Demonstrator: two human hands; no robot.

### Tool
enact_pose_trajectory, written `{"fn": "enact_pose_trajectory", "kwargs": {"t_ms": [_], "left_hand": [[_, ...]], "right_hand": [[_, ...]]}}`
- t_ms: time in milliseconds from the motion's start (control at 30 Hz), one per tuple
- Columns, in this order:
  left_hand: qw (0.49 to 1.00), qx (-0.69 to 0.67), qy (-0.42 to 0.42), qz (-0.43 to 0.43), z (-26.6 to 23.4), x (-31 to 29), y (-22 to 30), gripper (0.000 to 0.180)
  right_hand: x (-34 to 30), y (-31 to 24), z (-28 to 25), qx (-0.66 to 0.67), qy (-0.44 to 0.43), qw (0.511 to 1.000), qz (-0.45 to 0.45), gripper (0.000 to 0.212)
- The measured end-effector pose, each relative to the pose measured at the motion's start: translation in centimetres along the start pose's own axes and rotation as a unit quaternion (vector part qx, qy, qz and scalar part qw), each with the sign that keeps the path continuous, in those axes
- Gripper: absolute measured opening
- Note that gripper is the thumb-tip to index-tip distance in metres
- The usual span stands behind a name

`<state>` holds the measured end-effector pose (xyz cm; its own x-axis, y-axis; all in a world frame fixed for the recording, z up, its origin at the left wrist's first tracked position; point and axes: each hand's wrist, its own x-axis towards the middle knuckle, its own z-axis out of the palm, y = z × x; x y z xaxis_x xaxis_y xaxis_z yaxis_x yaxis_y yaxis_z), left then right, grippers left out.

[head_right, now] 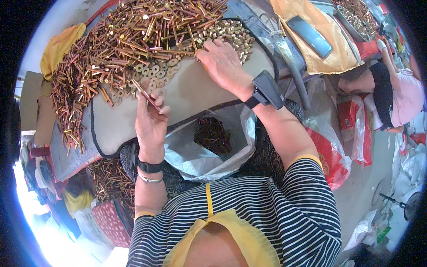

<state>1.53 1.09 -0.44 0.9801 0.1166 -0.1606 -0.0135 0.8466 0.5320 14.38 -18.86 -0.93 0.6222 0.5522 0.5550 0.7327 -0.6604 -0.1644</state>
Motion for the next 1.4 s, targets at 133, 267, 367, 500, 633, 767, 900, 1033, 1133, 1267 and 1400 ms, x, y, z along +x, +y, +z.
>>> {"fn": "enact_pose_trajectory", "kwargs": {"t_ms": [133,267,367,500,633,767,900,1033,1133,1267,1400], "left_hand": [[0.999,0.006,-0.025,-0.045,-0.3,-0.3,0.5,0.027],[0.993,0.075,-0.039,-0.077,0.0,-0.9,0.1,0.025],[0.965,0.242,-0.042,-0.095,0.3,-1.6,-0.6,0.026],[0.955,0.279,-0.048,-0.087,0.4,-1.3,-1.3,0.027],[0.936,0.336,-0.041,-0.095,0.2,-1.7,-1.5,0.025],[0.925,0.359,-0.052,-0.114,0.4,-1.5,-2.2,0.024],[0.935,0.315,-0.051,-0.155,0.5,-1.5,-1.9,0.023],[0.938,0.207,-0.107,-0.258,0.4,-1.4,-0.8,0.024],[0.937,0.214,-0.107,-0.256,0.2,-1.6,-0.9,0.025],[0.927,0.250,-0.102,-0.261,0.3,-2.0,-0.4,0.025],[0.908,0.378,-0.116,-0.135,0.7,-2.5,-1.5,0.020]], "right_hand": [[-0.4,0.2,0.2,0.014,0.060,0.998,-0.021,0.019],[-1.2,-0.9,-0.5,0.122,0.043,0.989,0.068,0.014],[-1.9,-2.8,-1.1,0.350,0.058,0.925,0.138,0.012],[-2.9,-3.3,-2.2,0.590,0.000,0.779,0.212,0.014],[-3.0,-4.7,-3.0,0.644,-0.078,0.728,0.224,0.017],[-3.2,-3.8,-2.5,0.571,-0.082,0.805,0.139,0.018],[-2.8,-4.1,-3.0,0.479,-0.052,0.874,0.064,0.018],[-3.3,-4.1,-3.4,0.540,-0.041,0.835,0.100,0.016],[-3.2,-3.8,-3.5,0.458,-0.053,0.887,0.013,0.014],[-3.1,-4.7,-3.6,0.446,-0.035,0.894,0.008,0.012],[-3.3,-4.3,-3.0,0.553,-0.060,0.825,0.101,0.011]]}}
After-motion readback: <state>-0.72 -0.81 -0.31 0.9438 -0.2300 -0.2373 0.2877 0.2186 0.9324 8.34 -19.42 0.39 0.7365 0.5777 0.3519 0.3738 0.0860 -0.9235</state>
